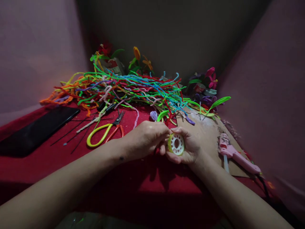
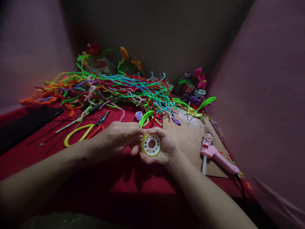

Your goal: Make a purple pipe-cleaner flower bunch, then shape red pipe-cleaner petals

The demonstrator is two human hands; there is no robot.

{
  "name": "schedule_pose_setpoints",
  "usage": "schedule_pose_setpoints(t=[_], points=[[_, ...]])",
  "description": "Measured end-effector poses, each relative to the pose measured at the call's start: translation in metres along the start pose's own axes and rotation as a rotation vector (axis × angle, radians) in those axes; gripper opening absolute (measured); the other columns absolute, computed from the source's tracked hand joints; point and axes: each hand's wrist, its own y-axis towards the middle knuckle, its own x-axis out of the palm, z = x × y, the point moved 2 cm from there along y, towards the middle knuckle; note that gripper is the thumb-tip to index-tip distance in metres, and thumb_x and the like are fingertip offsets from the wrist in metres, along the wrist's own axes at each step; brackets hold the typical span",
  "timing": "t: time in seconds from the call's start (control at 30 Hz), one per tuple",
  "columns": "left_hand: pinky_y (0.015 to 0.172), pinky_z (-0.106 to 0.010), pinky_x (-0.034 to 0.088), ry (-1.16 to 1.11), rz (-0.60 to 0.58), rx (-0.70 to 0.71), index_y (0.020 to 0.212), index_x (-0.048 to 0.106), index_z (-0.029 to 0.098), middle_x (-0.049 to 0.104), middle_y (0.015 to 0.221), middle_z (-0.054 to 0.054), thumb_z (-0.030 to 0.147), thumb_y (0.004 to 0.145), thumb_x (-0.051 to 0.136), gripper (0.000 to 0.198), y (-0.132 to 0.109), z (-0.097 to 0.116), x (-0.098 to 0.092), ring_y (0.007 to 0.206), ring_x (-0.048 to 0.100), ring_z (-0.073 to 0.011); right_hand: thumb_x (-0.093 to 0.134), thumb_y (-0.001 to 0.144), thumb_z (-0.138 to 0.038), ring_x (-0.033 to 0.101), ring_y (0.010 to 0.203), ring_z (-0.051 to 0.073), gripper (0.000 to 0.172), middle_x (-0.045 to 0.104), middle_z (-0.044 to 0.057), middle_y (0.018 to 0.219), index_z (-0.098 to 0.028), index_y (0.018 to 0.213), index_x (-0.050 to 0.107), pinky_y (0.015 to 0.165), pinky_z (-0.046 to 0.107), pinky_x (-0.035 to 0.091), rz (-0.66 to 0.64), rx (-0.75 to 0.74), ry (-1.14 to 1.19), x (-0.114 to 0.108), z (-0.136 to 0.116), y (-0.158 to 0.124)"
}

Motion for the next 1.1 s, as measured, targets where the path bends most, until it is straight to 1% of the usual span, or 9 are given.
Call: schedule_pose_setpoints(t=[0.1, 0.17, 0.27, 0.47, 0.63, 0.73, 0.93, 1.0, 1.1], points=[[0.054, -0.015, 0.040, -0.023, -0.043, -0.081, 0.080, 0.059, 0.012, 0.061, 0.065, 0.001, 0.011, 0.081, 0.048, 0.011, 0.0021, 0.0010, -0.0018, 0.056, 0.055, -0.0062, 0.033, 0.077, -0.035, 0.059, 0.042, 0.016, 0.028, 0.068, 0.008, 0.068, -0.013, 0.085, 0.049, 0.028, 0.019, 0.037, 0.026, -0.005, 0.033, -0.0002, 0.0008, 0.0004], [0.054, -0.016, 0.039, 0.053, -0.058, -0.115, 0.076, 0.061, 0.013, 0.061, 0.065, 0.000, 0.013, 0.077, 0.055, 0.006, 0.0027, 0.0005, -0.0015, 0.058, 0.054, -0.0077, 0.034, 0.076, -0.032, 0.062, 0.048, 0.017, 0.027, 0.067, 0.007, 0.066, -0.012, 0.084, 0.050, 0.031, 0.021, 0.042, 0.075, 0.005, 0.080, -0.0016, 0.0016, 0.0007], [0.053, -0.016, 0.037, 0.152, -0.079, -0.120, 0.073, 0.062, 0.013, 0.059, 0.064, 0.000, 0.012, 0.076, 0.054, 0.009, 0.0024, -0.0022, 0.0015, 0.056, 0.052, -0.0079, 0.034, 0.074, -0.029, 0.065, 0.057, 0.019, 0.026, 0.065, 0.008, 0.064, -0.011, 0.082, 0.051, 0.035, 0.022, 0.046, 0.107, 0.031, 0.133, -0.0032, 0.0029, 0.0015], [0.054, -0.016, 0.037, 0.148, -0.096, 0.006, 0.076, 0.061, 0.012, 0.058, 0.066, 0.000, 0.005, 0.079, 0.047, 0.016, -0.0012, -0.0023, 0.0031, 0.057, 0.052, -0.0071, 0.034, 0.075, -0.032, 0.060, 0.043, 0.016, 0.028, 0.067, 0.010, 0.066, -0.011, 0.079, 0.051, 0.027, 0.018, 0.037, 0.012, 0.076, 0.116, -0.0040, 0.0054, 0.0035], [0.054, -0.015, 0.037, 0.128, -0.079, 0.005, 0.071, 0.059, 0.011, 0.059, 0.065, 0.000, 0.003, 0.080, 0.046, 0.018, -0.0026, -0.0008, 0.0016, 0.056, 0.051, -0.0061, 0.033, 0.077, -0.037, 0.058, 0.038, 0.014, 0.034, 0.068, 0.013, 0.066, -0.010, 0.078, 0.053, 0.028, 0.019, 0.038, 0.041, 0.107, 0.083, -0.0045, 0.0065, 0.0041], [0.054, -0.015, 0.037, 0.098, -0.054, -0.023, 0.076, 0.061, 0.011, 0.061, 0.063, 0.000, 0.003, 0.078, 0.047, 0.016, -0.0012, -0.0016, 0.0009, 0.056, 0.053, -0.0068, 0.033, 0.076, -0.038, 0.058, 0.038, 0.014, 0.037, 0.069, 0.013, 0.069, -0.008, 0.082, 0.054, 0.028, 0.019, 0.039, 0.023, 0.107, 0.106, -0.0036, 0.0058, 0.0038], [0.052, -0.017, 0.037, 0.161, -0.077, -0.100, 0.076, 0.065, 0.012, 0.062, 0.063, -0.001, 0.014, 0.077, 0.055, 0.010, 0.0020, -0.0042, 0.0021, 0.056, 0.054, -0.0086, 0.035, 0.074, -0.029, 0.068, 0.065, 0.020, 0.029, 0.070, 0.010, 0.071, -0.010, 0.084, 0.054, 0.039, 0.021, 0.050, 0.040, 0.094, 0.264, -0.0044, 0.0039, 0.0023], [0.053, -0.017, 0.037, 0.189, -0.064, -0.081, 0.077, 0.065, 0.011, 0.061, 0.065, -0.002, 0.012, 0.076, 0.055, 0.010, 0.0012, -0.0046, 0.0040, 0.057, 0.054, -0.0086, 0.036, 0.074, -0.029, 0.068, 0.061, 0.019, 0.029, 0.070, 0.012, 0.072, -0.009, 0.084, 0.054, 0.041, 0.021, 0.051, 0.028, 0.105, 0.256, -0.0054, 0.0044, 0.0022], [0.055, -0.016, 0.038, 0.152, -0.052, -0.021, 0.079, 0.064, 0.010, 0.061, 0.067, -0.002, 0.005, 0.076, 0.052, 0.014, -0.0017, -0.0046, 0.0066, 0.058, 0.054, -0.0078, 0.035, 0.075, -0.032, 0.064, 0.048, 0.016, 0.032, 0.070, 0.013, 0.074, -0.009, 0.085, 0.054, 0.036, 0.020, 0.047, -0.012, 0.131, 0.205, -0.0074, 0.0061, 0.0027]])
